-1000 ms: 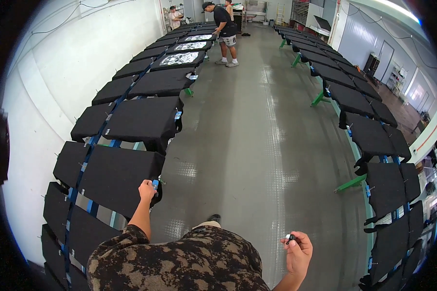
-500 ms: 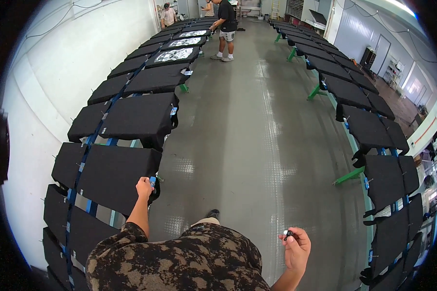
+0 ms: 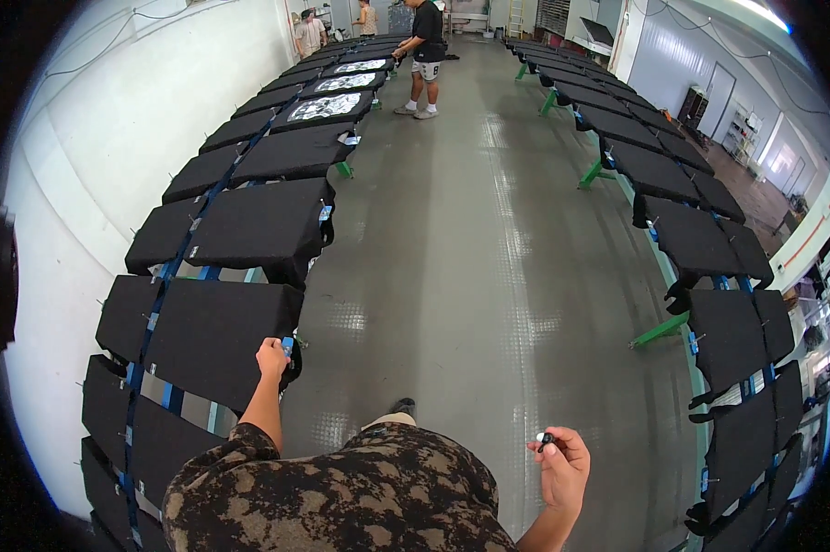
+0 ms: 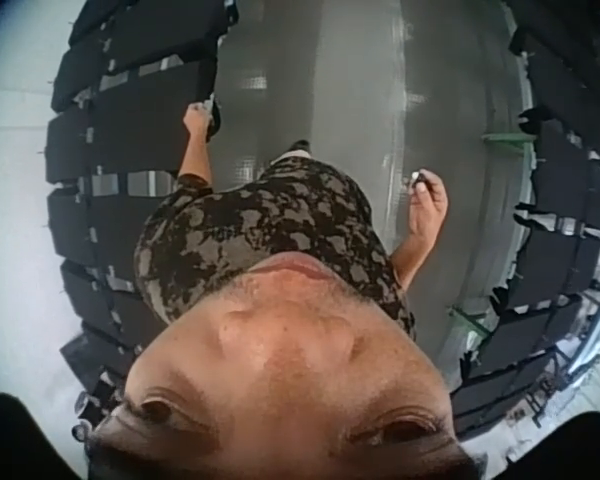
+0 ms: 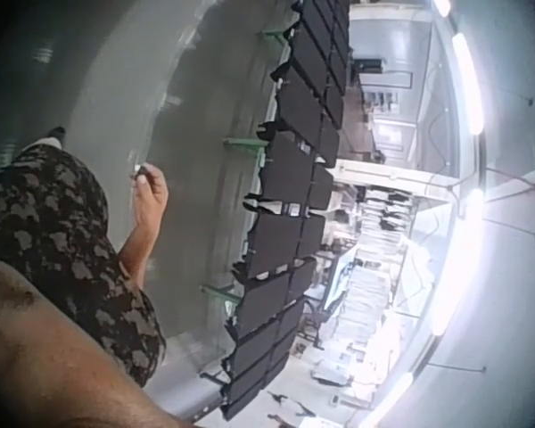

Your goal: Positioning t-shirts on platens for screen printing.

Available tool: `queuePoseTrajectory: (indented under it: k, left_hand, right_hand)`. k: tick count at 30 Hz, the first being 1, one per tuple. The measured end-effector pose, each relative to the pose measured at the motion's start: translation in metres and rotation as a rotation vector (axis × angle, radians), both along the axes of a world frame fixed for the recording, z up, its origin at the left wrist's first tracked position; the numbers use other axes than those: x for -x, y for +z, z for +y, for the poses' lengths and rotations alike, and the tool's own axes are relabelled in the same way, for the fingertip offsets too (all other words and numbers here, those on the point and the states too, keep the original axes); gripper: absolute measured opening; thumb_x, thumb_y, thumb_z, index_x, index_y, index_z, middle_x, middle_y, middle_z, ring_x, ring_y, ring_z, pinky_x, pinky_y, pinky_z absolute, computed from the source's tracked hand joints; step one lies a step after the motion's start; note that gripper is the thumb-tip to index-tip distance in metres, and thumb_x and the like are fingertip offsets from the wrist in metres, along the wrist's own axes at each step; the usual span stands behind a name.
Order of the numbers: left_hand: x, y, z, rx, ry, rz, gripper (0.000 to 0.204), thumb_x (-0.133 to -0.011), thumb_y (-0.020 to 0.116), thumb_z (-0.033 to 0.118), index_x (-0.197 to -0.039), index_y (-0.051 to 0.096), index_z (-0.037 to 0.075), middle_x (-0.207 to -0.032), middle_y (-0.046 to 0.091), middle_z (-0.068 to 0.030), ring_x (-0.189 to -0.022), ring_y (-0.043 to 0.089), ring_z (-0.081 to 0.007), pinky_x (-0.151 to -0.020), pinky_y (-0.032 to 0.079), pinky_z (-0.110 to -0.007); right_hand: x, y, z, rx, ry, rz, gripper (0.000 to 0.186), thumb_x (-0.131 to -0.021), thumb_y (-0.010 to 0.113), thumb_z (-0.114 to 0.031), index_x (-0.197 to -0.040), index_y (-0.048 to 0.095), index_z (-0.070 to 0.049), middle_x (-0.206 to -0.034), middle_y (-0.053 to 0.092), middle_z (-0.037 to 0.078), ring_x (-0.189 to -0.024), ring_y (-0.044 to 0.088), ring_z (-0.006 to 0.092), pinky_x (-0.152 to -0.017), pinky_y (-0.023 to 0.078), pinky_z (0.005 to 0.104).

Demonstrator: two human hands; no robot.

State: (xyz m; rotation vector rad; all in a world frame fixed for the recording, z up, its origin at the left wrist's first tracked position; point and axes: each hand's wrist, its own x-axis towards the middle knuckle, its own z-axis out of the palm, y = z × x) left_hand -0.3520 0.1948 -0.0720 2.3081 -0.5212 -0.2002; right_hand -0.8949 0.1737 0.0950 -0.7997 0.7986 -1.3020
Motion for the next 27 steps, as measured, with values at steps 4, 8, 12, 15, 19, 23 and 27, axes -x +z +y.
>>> queuePoseTrajectory:
  k: [4,8,12,15,19,23,27]
  left_hand:
    - [0.000,0.001,0.000,0.012,0.005,0.034,0.024,-0.089,0.047,0.021,-0.092,0.060,0.001,-0.069,0.063,-0.0157,-0.051,0.062,-0.0237,-0.055,0.049,-0.035]
    - [-0.006,-0.007,0.003,-0.015,-0.011,-0.058,0.025,-0.089,0.047,0.022,-0.092,0.059,0.000,-0.068,0.063,-0.0153,-0.051,0.062,-0.0232,-0.055,0.050,-0.034]
    - [0.003,0.005,-0.001,-0.006,0.002,0.014,0.025,-0.090,0.047,0.022,-0.092,0.059,0.000,-0.069,0.063,-0.0152,-0.053,0.063,-0.0233,-0.056,0.050,-0.035]
    - [-0.002,-0.001,0.001,-0.023,-0.002,0.000,0.025,-0.090,0.047,0.022,-0.092,0.059,0.000,-0.070,0.063,-0.0150,-0.054,0.063,-0.0232,-0.055,0.049,-0.035]
    - [-0.005,-0.005,0.002,-0.020,0.009,0.027,0.024,-0.090,0.047,0.022,-0.092,0.059,0.000,-0.071,0.063,-0.0150,-0.053,0.063,-0.0228,-0.054,0.049,-0.035]
    - [0.002,0.005,-0.002,-0.025,0.009,0.029,0.024,-0.090,0.047,0.022,-0.092,0.059,0.001,-0.071,0.063,-0.0154,-0.053,0.063,-0.0231,-0.055,0.049,-0.035]
    - [0.001,0.002,0.000,0.009,0.016,0.042,0.024,-0.089,0.047,0.021,-0.092,0.059,0.001,-0.070,0.062,-0.0153,-0.054,0.063,-0.0241,-0.056,0.049,-0.035]
  right_hand:
    - [0.001,0.000,-0.003,0.016,0.014,0.003,0.019,-0.080,0.055,0.001,-0.099,0.055,0.001,-0.079,0.060,0.007,-0.066,0.057,0.0137,-0.076,0.049,0.0373]
    - [-0.001,0.000,-0.005,0.014,0.021,0.000,0.019,-0.081,0.055,0.001,-0.099,0.055,0.001,-0.078,0.060,0.007,-0.066,0.057,0.0139,-0.076,0.049,0.0370]
    - [-0.001,0.000,-0.005,0.013,0.017,-0.004,0.019,-0.081,0.056,0.001,-0.099,0.055,0.001,-0.078,0.060,0.007,-0.066,0.057,0.0142,-0.076,0.049,0.0369]
    - [-0.001,-0.001,-0.006,0.011,0.021,-0.008,0.019,-0.080,0.056,0.001,-0.099,0.055,0.001,-0.079,0.060,0.007,-0.066,0.057,0.0142,-0.077,0.049,0.0371]
    - [-0.003,-0.001,-0.005,0.012,0.011,0.000,0.019,-0.080,0.056,0.001,-0.099,0.055,0.001,-0.078,0.060,0.007,-0.066,0.057,0.0138,-0.077,0.049,0.0375]
    - [-0.001,-0.002,-0.005,0.000,-0.006,-0.015,0.019,-0.080,0.056,0.002,-0.099,0.055,0.001,-0.078,0.060,0.007,-0.065,0.057,0.0137,-0.077,0.049,0.0375]
    - [-0.002,-0.005,-0.006,0.012,0.009,-0.002,0.019,-0.080,0.056,0.002,-0.099,0.055,0.001,-0.077,0.060,0.007,-0.065,0.057,0.0138,-0.077,0.049,0.0373]
